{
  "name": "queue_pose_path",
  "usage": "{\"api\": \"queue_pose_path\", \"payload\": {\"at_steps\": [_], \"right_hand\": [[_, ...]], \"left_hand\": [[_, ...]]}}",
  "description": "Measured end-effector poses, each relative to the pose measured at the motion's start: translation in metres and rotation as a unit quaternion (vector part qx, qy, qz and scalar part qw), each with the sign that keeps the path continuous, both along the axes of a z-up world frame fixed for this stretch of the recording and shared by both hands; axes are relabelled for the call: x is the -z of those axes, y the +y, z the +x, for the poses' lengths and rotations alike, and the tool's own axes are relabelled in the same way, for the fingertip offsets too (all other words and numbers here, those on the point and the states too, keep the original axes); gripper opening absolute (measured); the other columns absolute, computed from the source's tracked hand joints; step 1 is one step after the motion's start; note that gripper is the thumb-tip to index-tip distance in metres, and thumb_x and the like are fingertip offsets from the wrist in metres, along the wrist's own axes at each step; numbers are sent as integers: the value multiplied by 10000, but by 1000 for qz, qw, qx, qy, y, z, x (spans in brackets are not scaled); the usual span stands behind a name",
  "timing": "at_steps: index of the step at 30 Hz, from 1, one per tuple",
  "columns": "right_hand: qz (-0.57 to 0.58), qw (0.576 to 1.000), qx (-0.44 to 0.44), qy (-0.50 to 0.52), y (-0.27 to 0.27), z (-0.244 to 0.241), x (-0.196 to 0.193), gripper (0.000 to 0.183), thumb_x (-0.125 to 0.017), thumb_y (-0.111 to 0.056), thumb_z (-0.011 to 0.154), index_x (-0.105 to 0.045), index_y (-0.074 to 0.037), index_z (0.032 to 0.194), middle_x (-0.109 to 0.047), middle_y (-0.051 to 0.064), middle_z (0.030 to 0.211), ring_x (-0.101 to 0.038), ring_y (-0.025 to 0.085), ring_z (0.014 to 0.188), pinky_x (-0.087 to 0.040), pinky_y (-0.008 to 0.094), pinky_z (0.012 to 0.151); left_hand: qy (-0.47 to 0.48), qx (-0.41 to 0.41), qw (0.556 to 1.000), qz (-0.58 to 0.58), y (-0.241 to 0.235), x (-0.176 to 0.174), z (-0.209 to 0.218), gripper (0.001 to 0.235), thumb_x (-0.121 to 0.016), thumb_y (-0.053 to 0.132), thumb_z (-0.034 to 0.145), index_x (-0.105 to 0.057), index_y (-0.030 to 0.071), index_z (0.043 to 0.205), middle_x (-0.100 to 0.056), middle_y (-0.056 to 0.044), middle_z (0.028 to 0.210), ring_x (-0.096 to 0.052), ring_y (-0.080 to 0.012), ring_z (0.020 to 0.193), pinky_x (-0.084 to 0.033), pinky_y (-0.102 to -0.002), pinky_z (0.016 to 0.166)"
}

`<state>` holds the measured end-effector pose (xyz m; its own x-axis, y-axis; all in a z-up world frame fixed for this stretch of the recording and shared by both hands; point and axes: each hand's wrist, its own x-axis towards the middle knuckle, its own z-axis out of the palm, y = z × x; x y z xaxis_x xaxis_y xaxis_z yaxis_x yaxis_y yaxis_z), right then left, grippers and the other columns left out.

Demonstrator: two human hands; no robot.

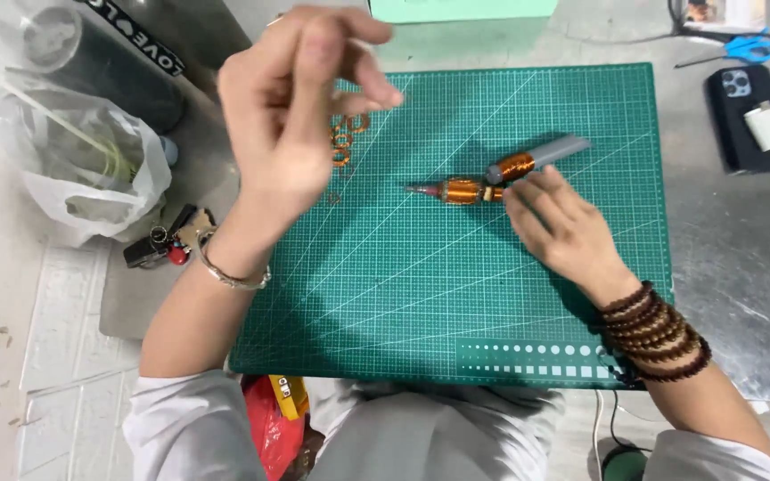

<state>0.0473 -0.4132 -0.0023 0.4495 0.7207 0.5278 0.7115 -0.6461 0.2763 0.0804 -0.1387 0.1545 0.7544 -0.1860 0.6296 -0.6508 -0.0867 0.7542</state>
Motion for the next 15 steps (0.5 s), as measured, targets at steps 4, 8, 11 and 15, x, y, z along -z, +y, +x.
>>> {"api": "queue_pose_path", "payload": {"at_steps": [4, 8, 11, 15], "right_hand": [[12, 999, -21, 30, 8, -4, -4, 312, -686, 15, 837, -618, 27, 1141, -636, 174, 1142, -597, 309, 1104, -544, 413, 943], [11, 997, -61, 54, 12, -6, -1, 264, -671, -30, 838, -626, -18, 1098, -653, 138, 1131, -659, 234, 974, -557, 317, 791], [-3, 992, -94, 81, 21, -8, -10, 341, -678, 12, 794, -604, -21, 1125, -645, 133, 1169, -688, 201, 930, -595, 259, 652], [-75, 988, -134, -21, 62, -9, -48, 261, -520, -13, 903, -606, -1, 1150, -611, 162, 1210, -569, 274, 1158, -371, 415, 1086]], "left_hand": [[-70, 36, 997, 22, -9, -20, 2, 389, -318, 315, 1049, -549, 2, 1042, -620, -137, 758, -692, -198, 743, -656, -296, 701], [-106, 95, 989, 41, -19, -42, 0, 388, -284, 241, 1047, -534, -40, 951, -610, -152, 754, -640, -215, 699, -559, -301, 696], [-155, 125, 977, 80, -31, -62, -2, 312, -299, 98, 1007, -506, -52, 828, -569, -132, 767, -594, -215, 712, -514, -325, 716], [-271, 76, 942, 181, -59, -78, 2, 180, -323, 81, 940, -475, 39, 855, -608, -41, 735, -390, -172, 489, -264, -359, 483]]}}
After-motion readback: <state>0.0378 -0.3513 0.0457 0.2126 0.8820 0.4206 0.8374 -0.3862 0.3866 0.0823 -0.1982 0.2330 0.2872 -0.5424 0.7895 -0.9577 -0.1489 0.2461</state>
